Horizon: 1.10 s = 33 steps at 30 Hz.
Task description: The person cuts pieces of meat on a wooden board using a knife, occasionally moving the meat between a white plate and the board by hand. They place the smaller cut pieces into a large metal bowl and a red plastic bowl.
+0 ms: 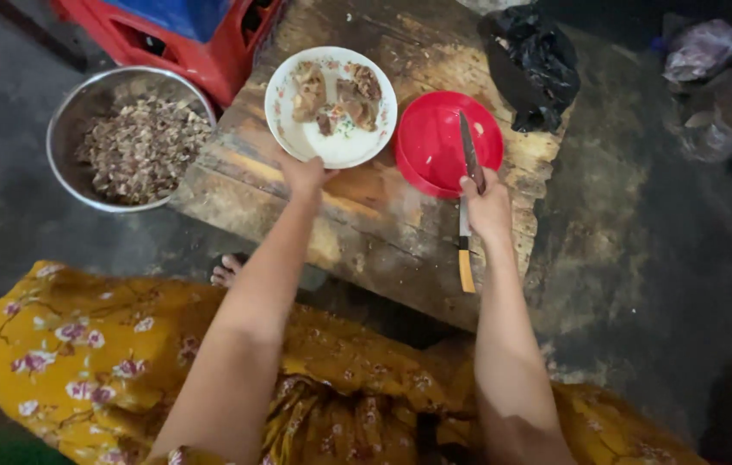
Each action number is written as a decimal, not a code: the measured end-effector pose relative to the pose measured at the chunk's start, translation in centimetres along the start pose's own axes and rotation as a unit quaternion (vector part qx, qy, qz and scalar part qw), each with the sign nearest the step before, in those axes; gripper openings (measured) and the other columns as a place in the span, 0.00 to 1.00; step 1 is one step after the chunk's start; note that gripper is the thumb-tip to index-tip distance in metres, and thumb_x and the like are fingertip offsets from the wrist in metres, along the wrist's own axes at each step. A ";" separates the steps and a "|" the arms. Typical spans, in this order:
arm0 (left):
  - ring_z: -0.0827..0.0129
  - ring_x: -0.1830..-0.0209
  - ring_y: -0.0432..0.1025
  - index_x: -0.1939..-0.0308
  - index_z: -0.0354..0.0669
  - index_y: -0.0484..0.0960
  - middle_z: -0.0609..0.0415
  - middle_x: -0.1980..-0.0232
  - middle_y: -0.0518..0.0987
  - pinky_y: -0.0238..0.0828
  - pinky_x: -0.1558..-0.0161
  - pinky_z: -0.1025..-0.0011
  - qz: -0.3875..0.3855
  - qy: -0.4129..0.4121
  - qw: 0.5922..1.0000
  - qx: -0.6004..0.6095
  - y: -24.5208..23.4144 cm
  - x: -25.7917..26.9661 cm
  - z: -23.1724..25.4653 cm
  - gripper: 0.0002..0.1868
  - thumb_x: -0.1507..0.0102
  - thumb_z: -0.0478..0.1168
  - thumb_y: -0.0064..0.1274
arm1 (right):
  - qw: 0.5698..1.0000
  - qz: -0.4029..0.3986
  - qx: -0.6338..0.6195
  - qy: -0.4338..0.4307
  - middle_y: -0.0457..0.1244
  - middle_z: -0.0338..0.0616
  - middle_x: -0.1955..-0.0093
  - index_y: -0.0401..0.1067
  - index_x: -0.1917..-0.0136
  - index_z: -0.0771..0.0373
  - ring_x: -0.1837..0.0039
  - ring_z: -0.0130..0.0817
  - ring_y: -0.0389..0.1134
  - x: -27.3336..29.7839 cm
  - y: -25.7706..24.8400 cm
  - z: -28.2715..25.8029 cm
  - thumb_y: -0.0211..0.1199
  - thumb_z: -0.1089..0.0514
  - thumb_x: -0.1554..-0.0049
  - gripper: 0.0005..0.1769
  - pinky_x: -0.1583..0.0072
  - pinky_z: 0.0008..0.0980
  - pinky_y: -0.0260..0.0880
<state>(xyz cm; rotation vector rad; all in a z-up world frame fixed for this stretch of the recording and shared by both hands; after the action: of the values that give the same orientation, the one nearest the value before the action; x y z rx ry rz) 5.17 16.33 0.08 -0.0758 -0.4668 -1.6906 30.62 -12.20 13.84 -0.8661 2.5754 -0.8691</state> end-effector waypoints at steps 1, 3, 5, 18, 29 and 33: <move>0.52 0.48 0.78 0.29 0.52 0.51 0.44 0.34 0.68 0.85 0.69 0.60 0.003 0.002 1.000 0.001 0.0 1.0 0.6 0.41 0.43 0.21 0.45 | 1.000 -0.003 -0.001 -0.003 0.62 0.41 0.69 0.75 0.46 0.65 0.70 0.32 0.66 0.3 0.2 -1.2 0.64 0.52 0.37 0.14 0.66 0.38 0.65; 0.49 0.46 0.76 0.29 0.53 0.48 0.44 0.34 0.66 0.85 0.66 0.56 0.035 -0.031 0.999 0.006 -0.6 3.2 1.0 0.46 0.47 0.20 0.47 | 0.996 -0.044 -0.040 0.067 0.59 0.42 0.73 0.71 0.46 0.65 0.76 0.34 0.63 1.1 1.3 -2.2 0.61 0.52 0.37 0.14 0.71 0.38 0.62; 0.48 0.44 0.74 0.31 0.50 0.51 0.43 0.35 0.67 0.81 0.58 0.53 0.062 0.007 0.997 -0.046 -2.6 1.5 -1.9 0.46 0.50 0.21 0.51 | 0.995 -0.056 -0.046 0.061 0.59 0.42 0.72 0.71 0.45 0.64 0.76 0.33 0.62 2.0 2.2 -3.3 0.61 0.52 0.38 0.14 0.72 0.37 0.61; 0.45 0.45 0.75 0.48 0.46 0.83 0.41 0.44 0.80 0.67 0.41 0.48 -0.168 0.387 0.701 -0.574 3.8 -5.2 -1.4 0.20 0.44 0.28 0.51 | 0.982 -0.163 -0.076 0.061 0.58 0.41 0.72 0.70 0.36 0.63 0.77 0.28 0.58 6.9 5.5 -5.0 0.61 0.51 0.38 0.20 0.73 0.33 0.58; 0.57 0.63 0.81 0.58 0.41 0.86 0.44 0.62 0.85 0.76 0.58 0.62 -0.077 0.313 0.885 -0.336 1.0 -3.0 5.2 0.10 0.44 0.33 0.61 | 0.924 -0.371 0.049 0.079 0.61 0.44 0.71 0.69 0.35 0.62 0.77 0.30 0.59 10.6 10.9 -5.8 0.59 0.46 0.38 0.24 0.72 0.35 0.62; 0.66 0.66 0.79 0.53 0.39 0.83 0.49 0.63 0.84 0.76 0.62 0.67 -0.050 0.264 0.938 -0.219 -0.5 -0.4 6.9 0.16 0.46 0.28 0.61 | 0.946 -0.319 0.044 0.019 0.67 0.47 0.63 0.68 0.32 0.61 0.75 0.32 0.62 8.6 12.0 -5.8 0.60 0.46 0.40 0.27 0.69 0.38 0.65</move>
<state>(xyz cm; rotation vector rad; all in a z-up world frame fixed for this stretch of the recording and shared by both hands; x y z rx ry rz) 3.32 19.08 6.16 0.0799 0.3166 -1.8038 16.00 -7.24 10.20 -1.7130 2.2706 -1.1560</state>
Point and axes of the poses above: each hand's wrist, its own x-axis away from the middle knuckle, its own y-axis out of the palm, z = x × y, the point moved 9 cm from there along -x, towards the middle knuckle
